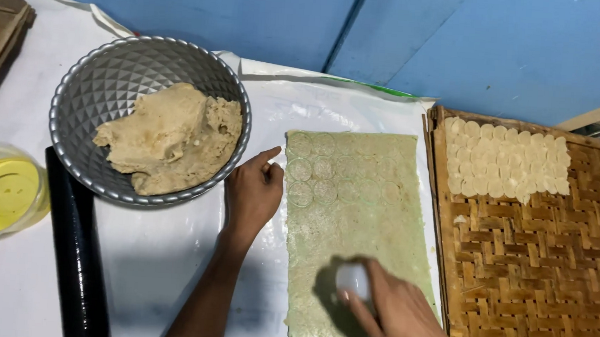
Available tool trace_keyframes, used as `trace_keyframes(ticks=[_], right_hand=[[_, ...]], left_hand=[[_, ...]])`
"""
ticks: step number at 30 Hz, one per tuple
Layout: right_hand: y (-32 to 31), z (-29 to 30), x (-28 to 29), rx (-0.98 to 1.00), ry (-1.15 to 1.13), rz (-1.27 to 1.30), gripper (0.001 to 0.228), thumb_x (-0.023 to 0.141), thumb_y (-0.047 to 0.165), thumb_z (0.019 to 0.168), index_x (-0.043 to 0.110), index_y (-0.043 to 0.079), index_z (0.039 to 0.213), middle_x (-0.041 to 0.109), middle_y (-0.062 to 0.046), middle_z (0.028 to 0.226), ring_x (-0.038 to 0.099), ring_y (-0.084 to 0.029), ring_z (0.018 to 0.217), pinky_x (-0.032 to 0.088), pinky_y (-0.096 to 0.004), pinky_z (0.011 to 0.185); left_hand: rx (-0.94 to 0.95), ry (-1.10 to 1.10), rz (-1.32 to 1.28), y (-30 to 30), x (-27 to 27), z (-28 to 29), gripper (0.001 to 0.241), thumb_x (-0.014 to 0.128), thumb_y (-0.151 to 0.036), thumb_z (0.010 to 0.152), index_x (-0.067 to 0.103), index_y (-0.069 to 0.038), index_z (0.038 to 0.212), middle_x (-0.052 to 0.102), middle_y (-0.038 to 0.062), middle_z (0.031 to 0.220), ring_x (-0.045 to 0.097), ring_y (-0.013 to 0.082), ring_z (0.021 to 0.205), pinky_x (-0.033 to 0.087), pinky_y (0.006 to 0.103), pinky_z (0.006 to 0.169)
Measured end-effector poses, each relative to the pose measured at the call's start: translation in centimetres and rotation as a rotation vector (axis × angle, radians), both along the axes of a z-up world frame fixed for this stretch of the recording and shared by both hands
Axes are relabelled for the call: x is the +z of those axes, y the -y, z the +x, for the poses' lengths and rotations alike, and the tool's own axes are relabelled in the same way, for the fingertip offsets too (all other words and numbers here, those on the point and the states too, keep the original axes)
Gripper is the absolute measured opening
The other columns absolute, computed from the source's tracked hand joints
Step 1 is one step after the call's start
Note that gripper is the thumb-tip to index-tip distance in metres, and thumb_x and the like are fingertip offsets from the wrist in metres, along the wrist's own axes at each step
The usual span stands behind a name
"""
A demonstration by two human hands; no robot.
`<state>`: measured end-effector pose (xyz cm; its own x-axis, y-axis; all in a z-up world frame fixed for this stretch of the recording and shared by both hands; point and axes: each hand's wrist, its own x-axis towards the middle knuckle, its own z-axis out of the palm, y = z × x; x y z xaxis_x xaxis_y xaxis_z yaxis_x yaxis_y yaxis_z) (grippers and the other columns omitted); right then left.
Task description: Cutting out circular shapes from a sheet of dough using a small round cutter and placing them onto a wooden drying tray.
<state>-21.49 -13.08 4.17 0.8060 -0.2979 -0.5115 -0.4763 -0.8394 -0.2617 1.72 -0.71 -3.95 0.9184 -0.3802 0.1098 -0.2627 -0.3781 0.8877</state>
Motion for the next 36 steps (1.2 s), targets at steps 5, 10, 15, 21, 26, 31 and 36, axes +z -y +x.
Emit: trace_keyframes(ticks=[5, 10, 15, 21, 26, 31, 36], right_hand=[[-3.0, 7.9, 0.4, 0.044, 0.248, -0.065, 0.043, 0.05, 0.041, 0.101, 0.048, 0.003, 0.121, 0.071, -0.014, 0.093, 0.071, -0.029, 0.067, 0.061, -0.042, 0.057], [-3.1, 9.9, -2.4, 0.176, 0.278, -0.178, 0.049, 0.048, 0.039, 0.102, 0.048, -0.003, 0.127, 0.062, -0.018, 0.099, 0.069, -0.031, 0.066, 0.059, -0.043, 0.052], [-2.9, 10.5, -3.9, 0.216, 0.321, -0.258, 0.051, 0.05, 0.045, 0.102, 0.05, -0.002, 0.123, 0.062, -0.015, 0.09, 0.068, -0.029, 0.061, 0.056, -0.041, 0.044], [-2.7, 10.7, -6.0, 0.24, 0.349, -0.409, 0.05, 0.05, 0.046, 0.103, 0.053, -0.003, 0.11, 0.065, -0.019, 0.08, 0.067, -0.031, 0.045, 0.051, -0.037, 0.034], [-2.9, 10.7, -6.8, 0.241, 0.415, -0.482, 0.049, 0.048, 0.049, 0.104, 0.052, 0.0, 0.102, 0.061, -0.017, 0.074, 0.061, -0.028, 0.039, 0.047, -0.036, 0.031], [-2.6, 10.6, -5.2, 0.346, 0.356, -0.362, 0.047, 0.046, 0.048, 0.105, 0.05, 0.001, 0.107, 0.062, -0.017, 0.085, 0.064, -0.028, 0.045, 0.049, -0.036, 0.035], [-2.9, 10.3, -6.2, 0.265, 0.407, -0.408, 0.051, 0.045, 0.048, 0.105, 0.052, -0.002, 0.114, 0.063, -0.019, 0.082, 0.063, -0.03, 0.043, 0.049, -0.038, 0.034]], left_hand=[[0.022, -0.003, -0.018, -0.4, 0.1, 0.1, 0.035, 0.057, -0.01, 0.087, 0.078, -0.007, 0.116, 0.056, 0.001, 0.051, 0.048, 0.017, 0.041, 0.046, 0.0329, 0.048], [0.007, 0.001, -0.031, -0.2, -0.2, 0.2, 0.036, 0.057, -0.009, 0.086, 0.076, -0.005, 0.117, 0.063, 0.003, 0.057, 0.052, 0.0168, 0.044, 0.048, 0.033, 0.047], [0.015, -0.003, -0.039, 0.0, -0.5, 0.3, 0.034, 0.059, -0.011, 0.086, 0.077, -0.007, 0.115, 0.063, 0.003, 0.061, 0.053, 0.0183, 0.047, 0.048, 0.0343, 0.05], [0.0, -0.004, -0.026, 0.0, -0.6, 0.4, 0.035, 0.059, -0.01, 0.087, 0.075, -0.005, 0.117, 0.064, 0.004, 0.061, 0.053, 0.0161, 0.045, 0.048, 0.032, 0.047], [-0.001, -0.006, -0.005, 0.0, -0.4, 0.3, 0.036, 0.058, -0.01, 0.087, 0.075, -0.005, 0.118, 0.062, 0.003, 0.058, 0.052, 0.0167, 0.044, 0.047, 0.0331, 0.046], [-0.014, -0.008, 0.019, 0.0, -0.2, 0.2, 0.037, 0.058, -0.01, 0.087, 0.075, -0.007, 0.119, 0.063, 0.003, 0.057, 0.054, 0.0173, 0.044, 0.049, 0.0333, 0.049], [-0.001, -0.057, -0.003, -0.2, 0.3, 0.1, 0.038, 0.054, -0.013, 0.087, 0.076, -0.008, 0.118, 0.062, 0.002, 0.055, 0.054, 0.0175, 0.044, 0.049, 0.0339, 0.05]])
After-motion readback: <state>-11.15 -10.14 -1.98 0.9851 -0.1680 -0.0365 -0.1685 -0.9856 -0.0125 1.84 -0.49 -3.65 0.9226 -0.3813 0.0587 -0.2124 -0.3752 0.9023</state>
